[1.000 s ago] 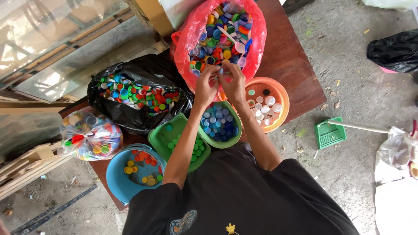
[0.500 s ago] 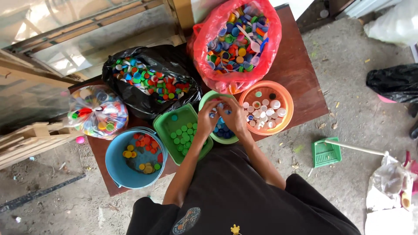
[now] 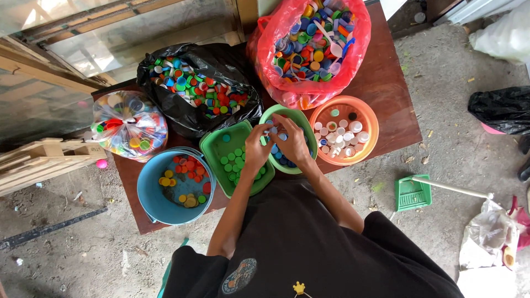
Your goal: Sorting a variety of plastic bottle caps into different containers by color and type.
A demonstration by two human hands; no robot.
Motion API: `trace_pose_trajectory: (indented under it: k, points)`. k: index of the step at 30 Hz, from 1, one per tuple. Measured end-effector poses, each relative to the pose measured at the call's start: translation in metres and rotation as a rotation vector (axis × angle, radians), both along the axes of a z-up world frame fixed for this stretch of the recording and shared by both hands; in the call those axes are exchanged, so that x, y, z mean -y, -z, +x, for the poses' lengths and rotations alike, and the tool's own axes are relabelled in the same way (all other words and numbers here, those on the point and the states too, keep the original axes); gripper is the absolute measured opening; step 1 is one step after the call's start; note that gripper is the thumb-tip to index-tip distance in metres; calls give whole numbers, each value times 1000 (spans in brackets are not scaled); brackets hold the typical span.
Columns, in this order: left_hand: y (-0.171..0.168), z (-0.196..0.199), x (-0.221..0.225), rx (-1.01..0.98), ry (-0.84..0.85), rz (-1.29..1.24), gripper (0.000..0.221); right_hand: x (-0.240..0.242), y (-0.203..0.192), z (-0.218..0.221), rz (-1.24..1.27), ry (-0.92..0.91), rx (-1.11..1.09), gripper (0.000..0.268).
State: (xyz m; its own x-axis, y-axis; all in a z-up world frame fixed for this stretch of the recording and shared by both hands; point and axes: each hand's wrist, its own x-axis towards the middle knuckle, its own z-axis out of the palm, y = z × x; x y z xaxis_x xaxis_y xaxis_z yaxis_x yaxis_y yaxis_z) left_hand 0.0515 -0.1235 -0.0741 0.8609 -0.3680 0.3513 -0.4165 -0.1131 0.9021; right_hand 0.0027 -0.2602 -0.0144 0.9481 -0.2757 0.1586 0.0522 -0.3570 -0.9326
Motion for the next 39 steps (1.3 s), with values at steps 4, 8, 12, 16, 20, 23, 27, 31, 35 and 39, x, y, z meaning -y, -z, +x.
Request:
trace_pose_trajectory:
  k: [4, 8, 12, 16, 20, 23, 27, 31, 35, 39]
  points:
    - [2, -4, -1, -39, 17, 44, 56, 1, 18, 1, 14, 12, -33, 54]
    - [-11, -10, 2, -65, 123, 133, 78, 8, 43, -4, -10, 51, -50, 53]
    - [-19, -15, 6, 15, 241, 205, 85, 17, 53, -15, -34, 87, -44, 48]
    - [-10, -18, 12, 35, 267, 228, 85, 20, 45, -20, -7, 102, -66, 47]
    - [5, -23, 14, 18, 231, 237, 81, 19, 32, -27, 54, 101, -126, 50]
    - [2, -24, 14, 2, 247, 290, 76, 23, 41, -31, 78, 93, -133, 48]
    - [30, -21, 15, -136, 287, 300, 54, 30, 72, -35, 133, 107, -151, 43]
    - [74, -30, 11, -314, 253, 226, 38, 38, 93, -43, 143, 139, -208, 38]
    - [146, -34, 4, -614, 246, 33, 39, 41, 86, -47, 16, 118, -179, 35]
    - [185, -33, 2, -741, 221, -47, 41, 40, 101, -42, -124, 45, -187, 34]
